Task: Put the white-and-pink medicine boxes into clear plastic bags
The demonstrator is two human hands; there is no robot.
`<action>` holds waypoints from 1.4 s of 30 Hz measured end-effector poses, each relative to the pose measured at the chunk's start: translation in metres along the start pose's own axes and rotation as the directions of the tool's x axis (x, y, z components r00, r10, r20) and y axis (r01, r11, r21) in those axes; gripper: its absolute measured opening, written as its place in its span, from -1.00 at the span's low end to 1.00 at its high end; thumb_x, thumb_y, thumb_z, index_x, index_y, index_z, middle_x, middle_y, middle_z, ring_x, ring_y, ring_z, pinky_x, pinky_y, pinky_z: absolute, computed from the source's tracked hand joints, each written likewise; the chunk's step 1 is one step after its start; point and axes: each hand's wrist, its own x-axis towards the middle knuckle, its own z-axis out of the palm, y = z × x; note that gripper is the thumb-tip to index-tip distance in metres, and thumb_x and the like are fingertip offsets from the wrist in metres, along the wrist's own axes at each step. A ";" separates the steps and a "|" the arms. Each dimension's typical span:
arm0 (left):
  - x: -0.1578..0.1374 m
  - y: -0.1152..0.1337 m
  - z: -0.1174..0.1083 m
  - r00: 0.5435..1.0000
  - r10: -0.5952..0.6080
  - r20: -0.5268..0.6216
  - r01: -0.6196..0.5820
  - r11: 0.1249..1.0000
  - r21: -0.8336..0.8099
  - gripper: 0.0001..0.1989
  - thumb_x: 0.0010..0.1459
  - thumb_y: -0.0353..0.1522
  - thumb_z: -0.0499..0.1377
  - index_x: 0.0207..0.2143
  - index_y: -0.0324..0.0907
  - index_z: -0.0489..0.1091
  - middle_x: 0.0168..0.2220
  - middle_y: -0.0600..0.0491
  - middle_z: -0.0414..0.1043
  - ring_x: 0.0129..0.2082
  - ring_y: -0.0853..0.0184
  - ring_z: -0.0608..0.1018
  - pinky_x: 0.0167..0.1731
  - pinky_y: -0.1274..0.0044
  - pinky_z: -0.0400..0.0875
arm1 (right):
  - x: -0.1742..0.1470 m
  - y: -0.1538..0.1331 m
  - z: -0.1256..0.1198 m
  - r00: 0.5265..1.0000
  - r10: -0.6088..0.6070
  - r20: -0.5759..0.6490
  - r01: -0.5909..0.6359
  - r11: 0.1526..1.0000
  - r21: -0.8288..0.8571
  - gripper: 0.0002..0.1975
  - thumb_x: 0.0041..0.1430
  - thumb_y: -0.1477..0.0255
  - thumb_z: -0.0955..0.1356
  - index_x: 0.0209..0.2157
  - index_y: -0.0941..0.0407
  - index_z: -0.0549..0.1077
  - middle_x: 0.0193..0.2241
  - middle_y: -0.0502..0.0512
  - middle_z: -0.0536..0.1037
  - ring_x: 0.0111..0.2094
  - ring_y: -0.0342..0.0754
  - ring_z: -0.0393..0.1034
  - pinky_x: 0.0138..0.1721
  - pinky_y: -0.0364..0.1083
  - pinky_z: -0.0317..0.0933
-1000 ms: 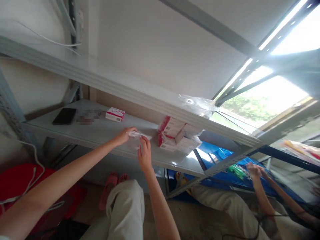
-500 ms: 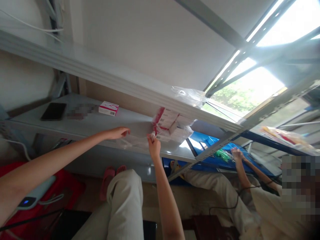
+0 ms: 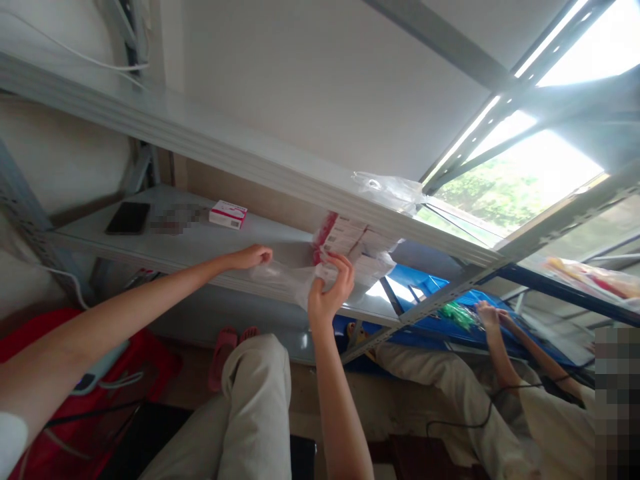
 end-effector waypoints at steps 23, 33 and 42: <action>-0.047 0.038 -0.017 0.972 0.148 0.180 -0.231 0.711 0.664 -0.06 -0.20 -0.79 -0.04 0.21 0.08 0.11 0.32 -0.03 -0.06 0.23 0.05 0.20 0.13 0.20 0.16 | -0.002 0.110 0.005 0.594 0.491 0.638 -0.735 0.653 0.181 -0.73 -0.12 0.32 0.30 -0.34 0.10 0.50 -0.40 0.04 0.58 -0.52 -0.09 0.45 -0.58 -0.20 0.17; -0.062 0.075 0.030 0.750 0.481 0.453 -0.659 0.487 0.573 -0.70 0.06 -0.64 0.13 -0.30 -0.08 0.47 0.04 0.04 0.44 0.12 0.26 0.39 0.24 0.31 0.02 | 0.003 0.099 0.012 0.588 0.583 0.561 -0.809 0.446 0.384 -0.83 -0.18 0.31 0.31 -0.53 0.11 0.37 -0.70 -0.15 0.33 -0.77 -0.30 0.03 -0.74 -0.26 -0.17; -0.089 0.091 -0.015 0.779 0.579 0.241 -0.543 0.431 0.721 -0.64 0.24 -0.54 0.00 0.01 -0.15 0.41 -0.27 -0.03 0.54 -0.26 0.32 0.53 -0.16 0.49 0.33 | 0.012 0.123 0.009 0.534 0.718 0.447 -0.816 0.298 0.496 -0.83 -0.15 0.32 0.31 -0.45 0.09 0.34 -0.71 -0.16 0.36 -0.76 -0.26 0.04 -0.74 -0.25 -0.15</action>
